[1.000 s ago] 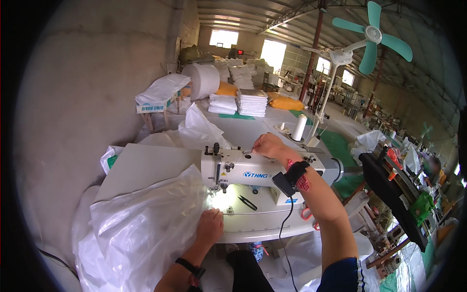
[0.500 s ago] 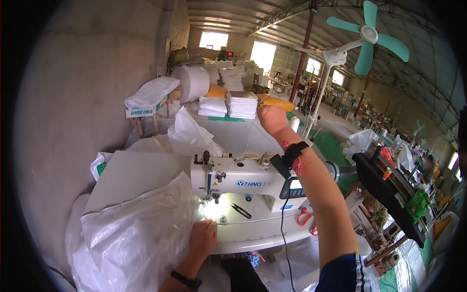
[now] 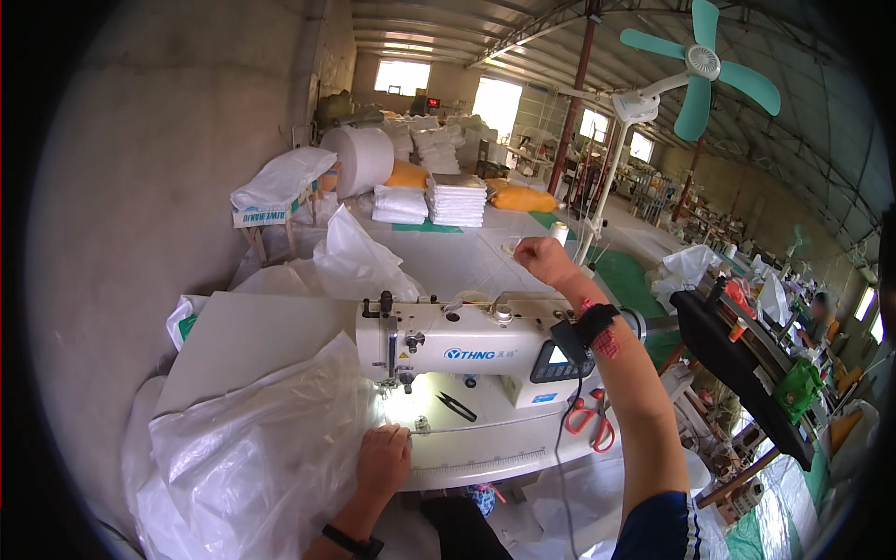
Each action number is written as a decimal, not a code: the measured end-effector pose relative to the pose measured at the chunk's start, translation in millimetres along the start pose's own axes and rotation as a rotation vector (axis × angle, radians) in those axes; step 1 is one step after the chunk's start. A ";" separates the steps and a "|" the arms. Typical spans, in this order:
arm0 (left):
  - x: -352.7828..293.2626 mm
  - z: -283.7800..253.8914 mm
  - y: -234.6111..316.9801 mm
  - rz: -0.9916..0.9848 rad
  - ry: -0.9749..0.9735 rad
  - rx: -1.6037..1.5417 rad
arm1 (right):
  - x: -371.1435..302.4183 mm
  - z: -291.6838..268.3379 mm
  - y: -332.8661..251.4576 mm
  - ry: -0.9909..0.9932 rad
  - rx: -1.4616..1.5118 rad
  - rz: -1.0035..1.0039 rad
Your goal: Sewing large white plastic or synthetic sheets using an industrial sewing machine.
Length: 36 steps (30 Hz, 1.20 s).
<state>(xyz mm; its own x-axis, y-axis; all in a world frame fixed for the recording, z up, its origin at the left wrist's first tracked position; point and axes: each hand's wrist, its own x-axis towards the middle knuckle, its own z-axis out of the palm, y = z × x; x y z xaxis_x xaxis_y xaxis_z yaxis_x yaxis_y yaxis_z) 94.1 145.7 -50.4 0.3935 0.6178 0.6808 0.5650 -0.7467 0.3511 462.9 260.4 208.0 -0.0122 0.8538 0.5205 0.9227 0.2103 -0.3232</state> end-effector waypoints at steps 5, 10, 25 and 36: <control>-3.2 0.3 -3.5 -0.020 -0.048 0.020 | 11.3 -8.3 -24.2 0.227 -0.358 -0.147; -3.7 -2.6 -1.2 -0.028 -0.044 0.020 | 13.3 -9.8 -39.5 -0.296 0.119 0.419; 0.0 -3.5 0.4 -0.026 -0.017 0.014 | 7.9 -3.8 -58.5 0.215 -0.346 0.000; -0.1 -4.3 0.3 -0.025 -0.037 0.000 | -32.5 20.3 -99.6 -0.492 -0.334 0.009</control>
<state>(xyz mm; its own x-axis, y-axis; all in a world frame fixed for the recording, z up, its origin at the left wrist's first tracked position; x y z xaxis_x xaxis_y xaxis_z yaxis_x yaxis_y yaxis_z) 91.1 144.4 -47.6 0.4057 0.6451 0.6475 0.5748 -0.7309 0.3681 363.5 221.5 207.2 -0.1074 0.9920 0.0661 0.9939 0.1088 -0.0188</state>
